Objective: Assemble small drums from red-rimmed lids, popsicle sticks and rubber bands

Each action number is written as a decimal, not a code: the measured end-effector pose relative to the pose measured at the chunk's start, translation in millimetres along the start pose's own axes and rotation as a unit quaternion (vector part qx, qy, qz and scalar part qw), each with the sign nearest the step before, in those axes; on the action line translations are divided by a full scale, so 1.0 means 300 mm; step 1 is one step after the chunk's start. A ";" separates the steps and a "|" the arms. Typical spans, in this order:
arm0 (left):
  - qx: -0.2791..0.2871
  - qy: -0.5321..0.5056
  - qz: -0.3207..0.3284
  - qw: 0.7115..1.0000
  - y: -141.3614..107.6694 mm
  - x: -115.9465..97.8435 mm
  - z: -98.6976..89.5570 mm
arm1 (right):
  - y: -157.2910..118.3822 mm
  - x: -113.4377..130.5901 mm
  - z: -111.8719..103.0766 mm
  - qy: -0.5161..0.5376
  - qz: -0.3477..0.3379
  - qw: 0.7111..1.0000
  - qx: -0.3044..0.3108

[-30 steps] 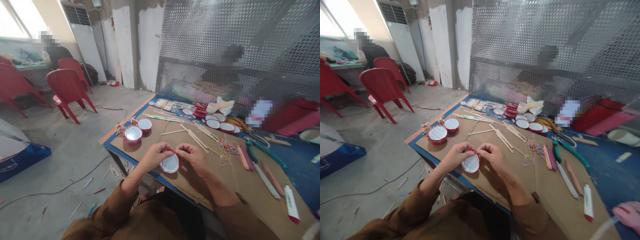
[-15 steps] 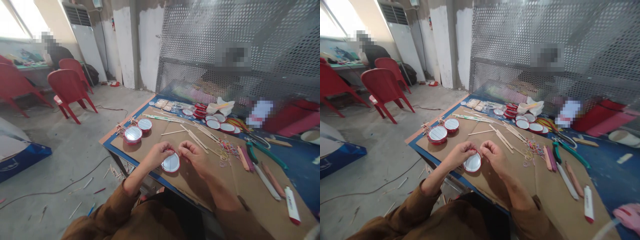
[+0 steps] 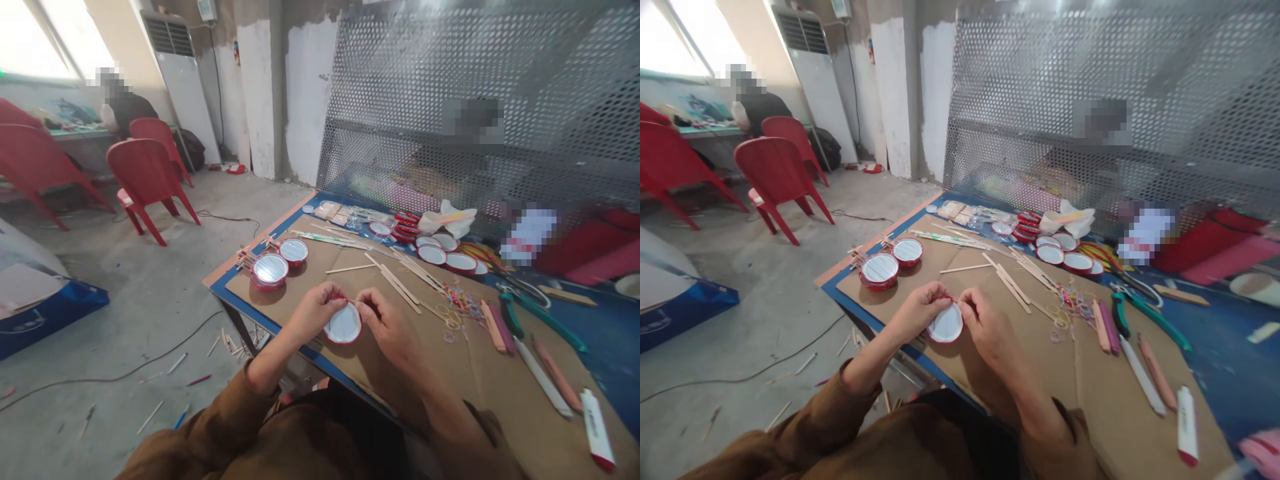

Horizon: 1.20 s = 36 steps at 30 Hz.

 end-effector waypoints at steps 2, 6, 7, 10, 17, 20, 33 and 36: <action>-0.006 0.019 0.007 1.000 -0.001 -0.005 0.002 | -0.011 0.021 -0.003 -0.048 -0.045 0.998 -0.003; -0.039 0.009 0.004 0.999 -0.003 -0.005 0.001 | -0.029 0.047 -0.008 -0.094 -0.103 0.990 -0.003; -0.050 -0.008 0.004 0.999 -0.003 -0.003 0.000 | -0.032 0.046 -0.010 -0.092 -0.100 0.991 -0.003; -0.088 -0.054 0.016 0.994 -0.008 0.004 -0.008 | -0.035 0.015 -0.006 -0.026 -0.038 0.998 0.036; -0.139 -0.066 0.043 0.987 -0.029 0.005 -0.022 | -0.041 -0.077 0.050 0.172 0.164 0.960 0.149; -0.148 -0.061 0.041 0.986 -0.037 -0.003 -0.027 | -0.037 -0.077 0.064 0.218 0.215 0.939 0.157; -0.190 -0.092 0.054 0.976 -0.041 0.015 -0.046 | -0.014 -0.142 0.024 0.349 0.306 0.886 -0.012; -0.187 -0.069 0.057 0.978 -0.042 0.012 -0.043 | -0.002 -0.149 0.012 0.352 0.287 0.890 -0.042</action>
Point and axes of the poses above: each hand's wrist, its own y-axis towards the middle knuckle, its own z-axis out of the palm, x = y × z, the point moved 5 cm from there along y, towards the middle knuckle, and after that the axes turned 4 degrees about -y, right-handed, at the moved point
